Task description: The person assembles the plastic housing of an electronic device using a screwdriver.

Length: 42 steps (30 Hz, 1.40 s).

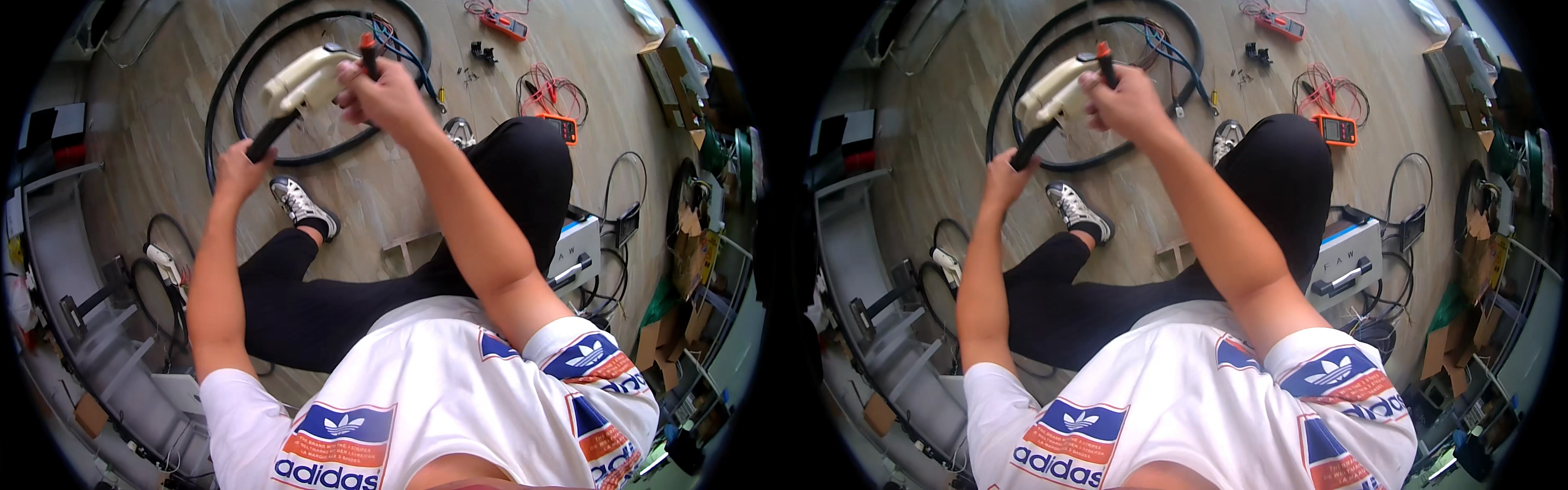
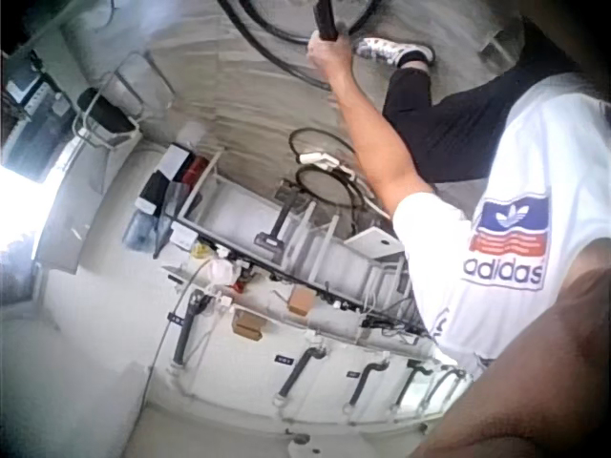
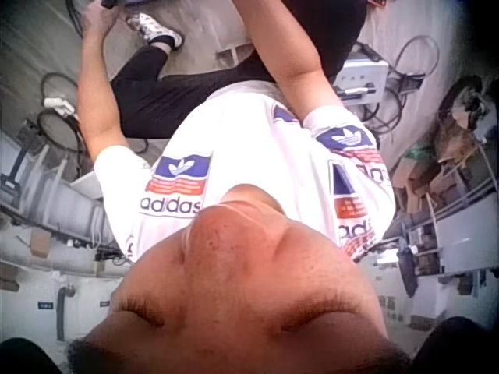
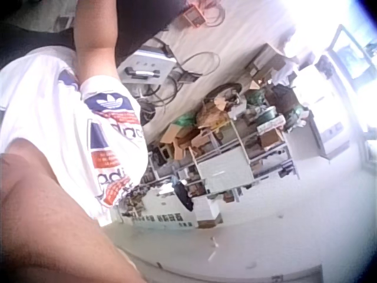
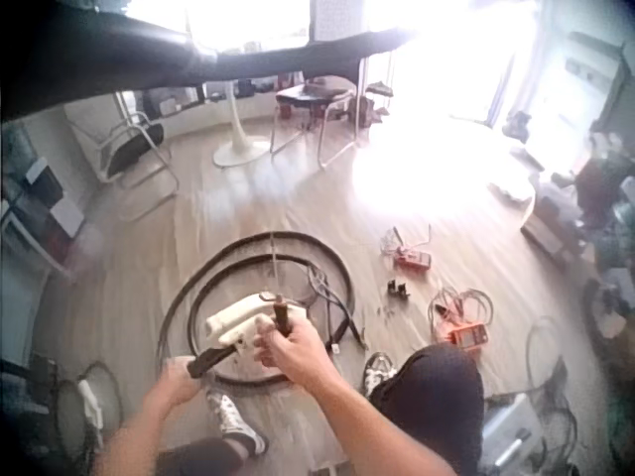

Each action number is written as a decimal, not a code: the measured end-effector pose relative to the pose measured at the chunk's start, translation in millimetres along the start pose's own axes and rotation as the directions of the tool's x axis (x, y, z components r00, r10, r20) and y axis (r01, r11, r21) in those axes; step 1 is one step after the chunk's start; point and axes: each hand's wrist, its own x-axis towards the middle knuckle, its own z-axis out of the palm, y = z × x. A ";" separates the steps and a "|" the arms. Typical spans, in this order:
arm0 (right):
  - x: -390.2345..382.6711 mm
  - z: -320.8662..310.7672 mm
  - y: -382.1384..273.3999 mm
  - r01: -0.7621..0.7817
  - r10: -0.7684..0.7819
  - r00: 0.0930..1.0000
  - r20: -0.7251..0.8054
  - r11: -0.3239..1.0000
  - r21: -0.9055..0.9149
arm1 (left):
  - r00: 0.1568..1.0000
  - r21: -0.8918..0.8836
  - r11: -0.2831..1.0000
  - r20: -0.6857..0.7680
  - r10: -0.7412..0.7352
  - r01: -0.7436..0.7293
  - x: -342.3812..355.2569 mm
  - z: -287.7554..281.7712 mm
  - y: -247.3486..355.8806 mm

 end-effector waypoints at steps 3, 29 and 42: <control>7.8 -38.9 17.8 0.158 -0.256 0.947 -0.193 0.897 -0.412 | 0.990 0.040 0.994 -0.088 0.107 -0.104 3.0 -18.4 0.1; 254.9 -56.5 121.6 0.080 0.097 0.983 0.158 0.549 -0.832 | 0.999 0.164 0.986 0.051 0.015 -0.024 -1.5 -3.9 -81.5; 229.4 -53.6 214.0 -0.730 0.400 0.635 0.661 0.591 0.343 | 0.973 -0.075 0.981 -0.134 -0.186 0.177 -46.5 -66.5 -163.8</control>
